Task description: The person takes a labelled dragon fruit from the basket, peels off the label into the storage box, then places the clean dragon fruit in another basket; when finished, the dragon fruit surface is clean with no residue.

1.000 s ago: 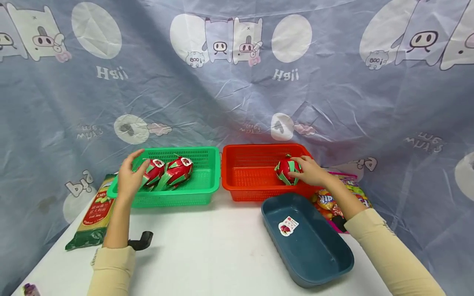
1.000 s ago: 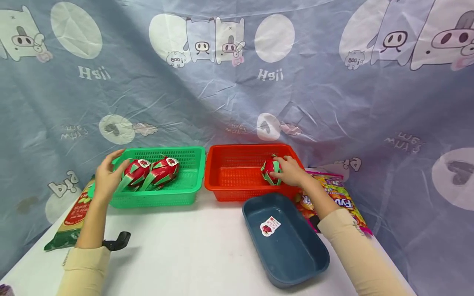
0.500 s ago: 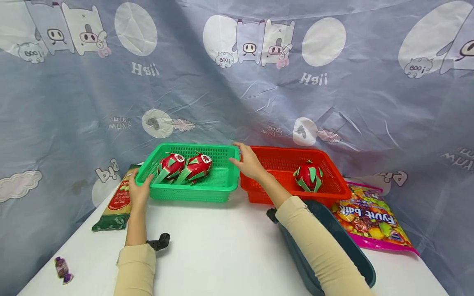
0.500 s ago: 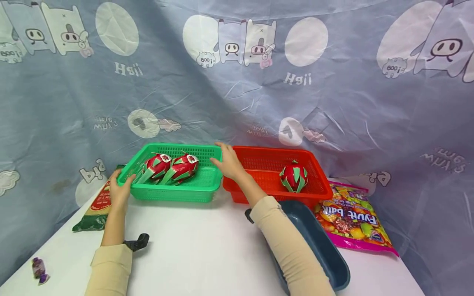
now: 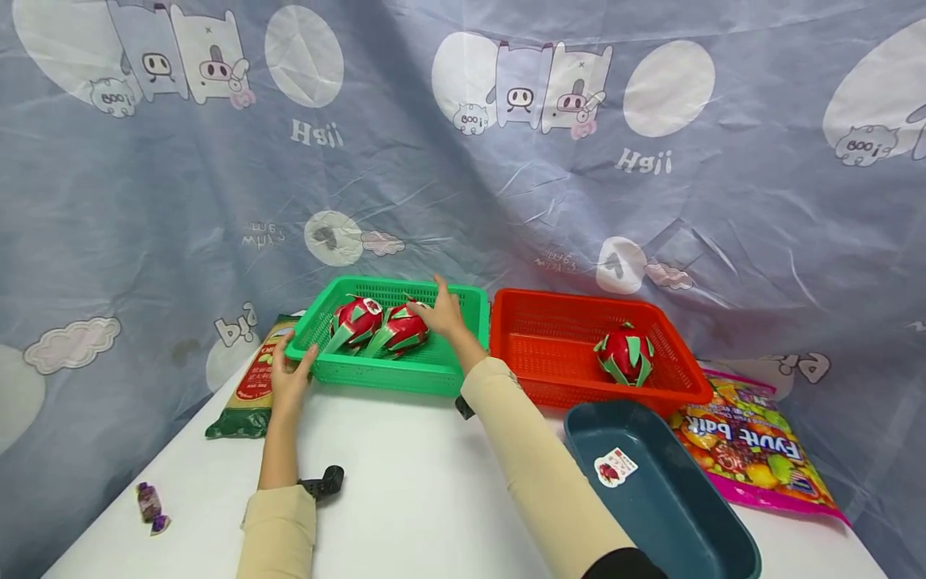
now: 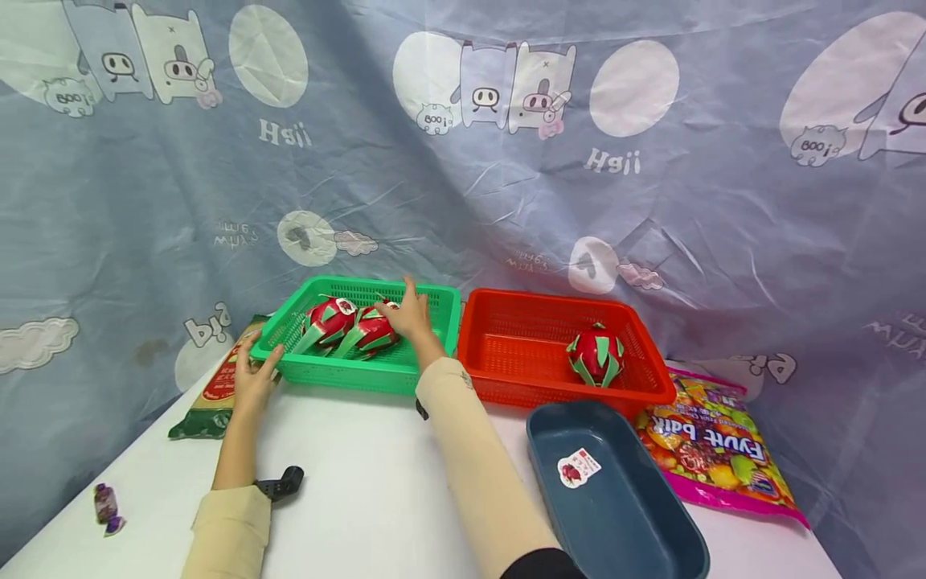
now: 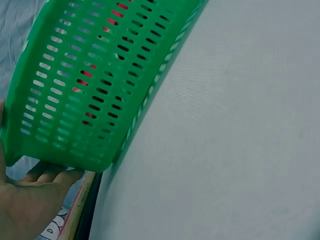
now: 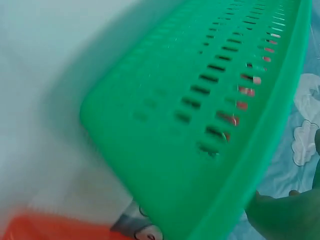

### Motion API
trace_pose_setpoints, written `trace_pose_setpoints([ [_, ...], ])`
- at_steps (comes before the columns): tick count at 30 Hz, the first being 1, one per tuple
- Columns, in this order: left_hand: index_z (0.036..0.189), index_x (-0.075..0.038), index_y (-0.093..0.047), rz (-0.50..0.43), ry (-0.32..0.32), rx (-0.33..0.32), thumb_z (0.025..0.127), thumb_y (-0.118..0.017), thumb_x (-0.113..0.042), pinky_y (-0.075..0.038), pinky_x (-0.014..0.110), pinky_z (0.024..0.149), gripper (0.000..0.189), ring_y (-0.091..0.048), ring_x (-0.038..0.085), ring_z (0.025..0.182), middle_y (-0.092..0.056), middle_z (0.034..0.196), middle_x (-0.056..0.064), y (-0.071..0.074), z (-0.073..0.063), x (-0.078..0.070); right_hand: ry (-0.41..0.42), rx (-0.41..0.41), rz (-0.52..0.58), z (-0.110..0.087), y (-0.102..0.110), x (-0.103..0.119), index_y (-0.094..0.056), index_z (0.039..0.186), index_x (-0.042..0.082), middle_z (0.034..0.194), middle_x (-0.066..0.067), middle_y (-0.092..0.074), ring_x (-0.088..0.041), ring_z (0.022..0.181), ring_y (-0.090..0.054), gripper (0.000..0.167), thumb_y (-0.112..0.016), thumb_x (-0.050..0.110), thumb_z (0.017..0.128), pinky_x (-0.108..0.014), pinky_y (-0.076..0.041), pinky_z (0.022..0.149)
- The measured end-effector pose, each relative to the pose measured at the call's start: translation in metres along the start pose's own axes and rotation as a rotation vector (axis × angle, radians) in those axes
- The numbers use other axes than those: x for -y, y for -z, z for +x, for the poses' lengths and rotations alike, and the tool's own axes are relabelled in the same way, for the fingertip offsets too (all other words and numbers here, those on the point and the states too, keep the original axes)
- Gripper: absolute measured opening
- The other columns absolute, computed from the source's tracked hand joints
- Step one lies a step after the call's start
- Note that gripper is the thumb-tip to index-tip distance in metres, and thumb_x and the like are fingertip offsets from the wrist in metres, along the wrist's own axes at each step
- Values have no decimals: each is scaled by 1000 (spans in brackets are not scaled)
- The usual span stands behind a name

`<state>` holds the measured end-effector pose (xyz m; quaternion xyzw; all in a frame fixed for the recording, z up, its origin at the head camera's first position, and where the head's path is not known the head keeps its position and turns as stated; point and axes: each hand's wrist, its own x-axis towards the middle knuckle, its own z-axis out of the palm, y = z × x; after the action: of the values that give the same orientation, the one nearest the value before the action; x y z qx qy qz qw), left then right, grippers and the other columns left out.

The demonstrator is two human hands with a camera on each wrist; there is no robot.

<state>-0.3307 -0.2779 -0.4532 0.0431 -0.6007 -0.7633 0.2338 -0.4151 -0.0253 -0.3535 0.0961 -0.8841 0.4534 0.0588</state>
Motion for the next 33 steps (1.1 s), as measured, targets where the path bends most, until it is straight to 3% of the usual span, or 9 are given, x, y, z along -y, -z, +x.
trace_pose_setpoints([
  [7, 145, -21, -25, -56, 82, -6, 89, -63, -18, -31, 46, 102, 68, -44, 17, 111, -31, 140, 18, -11, -13, 2, -95, -89, 7, 6, -32, -9, -18, 147, 23, 140, -26, -29, -43, 115, -43, 87, -66, 52, 79, -49, -43, 87],
  [9, 145, -19, -24, -70, 91, -16, 89, -62, -15, -30, 46, 103, 68, -43, 19, 112, -30, 141, 19, -14, -19, -2, -136, -90, 16, 4, -40, -11, -17, 148, 25, 142, -28, -25, -45, 121, -37, 90, -67, 52, 78, -51, -38, 93],
  [11, 145, -18, -24, -61, 90, -17, 89, -62, -16, -30, 45, 103, 68, -42, 19, 114, -30, 141, 20, -16, -25, -4, -176, -85, 22, 4, -47, -16, -16, 148, 25, 144, -29, -19, -46, 131, -20, 92, -68, 52, 77, -55, -28, 101],
  [15, 145, -20, -25, -32, 70, -24, 88, -63, -21, -34, 35, 101, 68, -40, 20, 117, -32, 140, 16, -14, -23, 7, -245, -68, 90, 6, -59, -27, -17, 148, 24, 146, -27, -16, -48, 133, -10, 90, -70, 45, 78, -60, -19, 103],
  [18, 145, -21, -24, -35, 73, -35, 88, -63, -22, -35, 31, 100, 68, -39, 20, 120, -34, 139, 11, -12, -19, 13, -274, -75, 117, 10, -71, -33, -19, 147, 23, 146, -24, -19, -46, 133, -12, 89, -71, 42, 78, -58, -25, 102],
  [23, 145, -18, -22, -84, 73, -15, 89, -61, -17, -30, 40, 104, 68, -37, 23, 121, -29, 141, 16, -15, -22, -1, -314, -88, 135, 39, -92, -54, -19, 147, 28, 142, -27, -21, -47, 130, -20, 100, -79, 45, 68, -54, -37, 94],
  [26, 145, -15, -22, -98, 62, -11, 90, -60, -14, -28, 43, 105, 67, -37, 25, 121, -27, 142, 19, -15, -23, -11, -352, -72, 191, 50, -92, -51, -22, 146, 29, 140, -28, -23, -47, 129, -20, 99, -82, 38, 68, -55, -38, 92],
  [27, 145, -15, -21, -97, 59, -11, 90, -60, -14, -27, 43, 105, 67, -37, 25, 121, -26, 142, 20, -15, -23, -14, -370, -57, 211, 44, -86, -39, -22, 147, 27, 142, -27, -23, -45, 131, -18, 98, -82, 31, 69, -54, -36, 95],
  [33, 145, -16, -22, -138, 41, -3, 90, -59, -12, -26, 44, 106, 66, -35, 27, 123, -26, 143, 20, -12, -15, -18, -326, -90, 260, 35, -76, -17, -31, 144, 20, 135, -23, -32, -39, 125, -29, 88, -81, 20, 72, -46, -41, 92],
])
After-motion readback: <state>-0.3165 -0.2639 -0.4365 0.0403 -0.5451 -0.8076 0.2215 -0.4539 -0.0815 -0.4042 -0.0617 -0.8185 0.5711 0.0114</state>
